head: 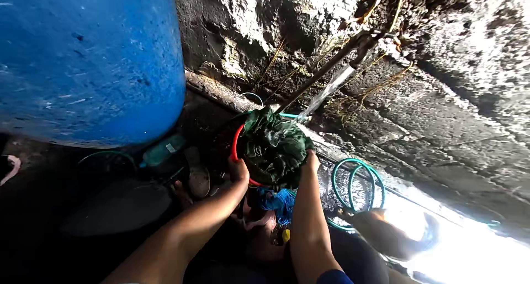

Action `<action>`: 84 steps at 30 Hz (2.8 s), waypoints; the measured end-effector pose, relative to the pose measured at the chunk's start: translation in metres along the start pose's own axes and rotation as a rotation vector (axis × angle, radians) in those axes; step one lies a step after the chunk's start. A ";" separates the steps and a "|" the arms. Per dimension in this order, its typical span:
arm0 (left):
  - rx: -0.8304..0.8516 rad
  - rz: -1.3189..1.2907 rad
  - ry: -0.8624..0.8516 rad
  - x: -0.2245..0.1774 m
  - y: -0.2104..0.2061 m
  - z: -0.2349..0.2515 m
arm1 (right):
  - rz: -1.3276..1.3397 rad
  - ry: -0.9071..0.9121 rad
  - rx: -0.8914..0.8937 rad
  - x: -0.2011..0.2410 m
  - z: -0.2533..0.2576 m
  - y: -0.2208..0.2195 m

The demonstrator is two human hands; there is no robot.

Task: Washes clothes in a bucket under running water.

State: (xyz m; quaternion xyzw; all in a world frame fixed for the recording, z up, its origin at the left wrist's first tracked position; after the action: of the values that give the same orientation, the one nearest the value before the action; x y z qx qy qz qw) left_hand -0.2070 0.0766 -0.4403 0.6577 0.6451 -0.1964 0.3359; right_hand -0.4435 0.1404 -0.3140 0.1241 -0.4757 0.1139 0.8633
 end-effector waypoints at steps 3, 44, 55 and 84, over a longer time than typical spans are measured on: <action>-0.004 0.016 -0.020 0.007 -0.002 -0.015 | -0.106 -0.592 0.133 -0.036 0.016 -0.021; 0.320 -0.081 -0.076 0.048 0.050 0.040 | 0.338 -1.128 0.242 -0.155 -0.062 0.022; 0.351 -0.057 -0.063 0.030 0.015 0.027 | 0.406 -0.291 0.114 0.030 0.072 0.006; 0.461 1.597 -0.856 -0.063 -0.106 -0.017 | -0.955 -0.172 1.005 -0.035 -0.027 -0.112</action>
State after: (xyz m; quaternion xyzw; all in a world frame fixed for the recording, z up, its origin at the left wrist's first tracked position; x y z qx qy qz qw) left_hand -0.3193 0.0372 -0.4053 0.8281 -0.2313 -0.2560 0.4418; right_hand -0.4052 0.0405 -0.3696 0.7125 -0.3255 -0.0819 0.6161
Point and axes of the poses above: each hand's wrist, its own z-axis towards the middle knuckle, its own y-axis out of the back of the hand, x = y × z, the point moved 6 cm from there along z, towards the middle knuckle, and after that the axes turned 5 degrees about y, right-handed, at the moved point
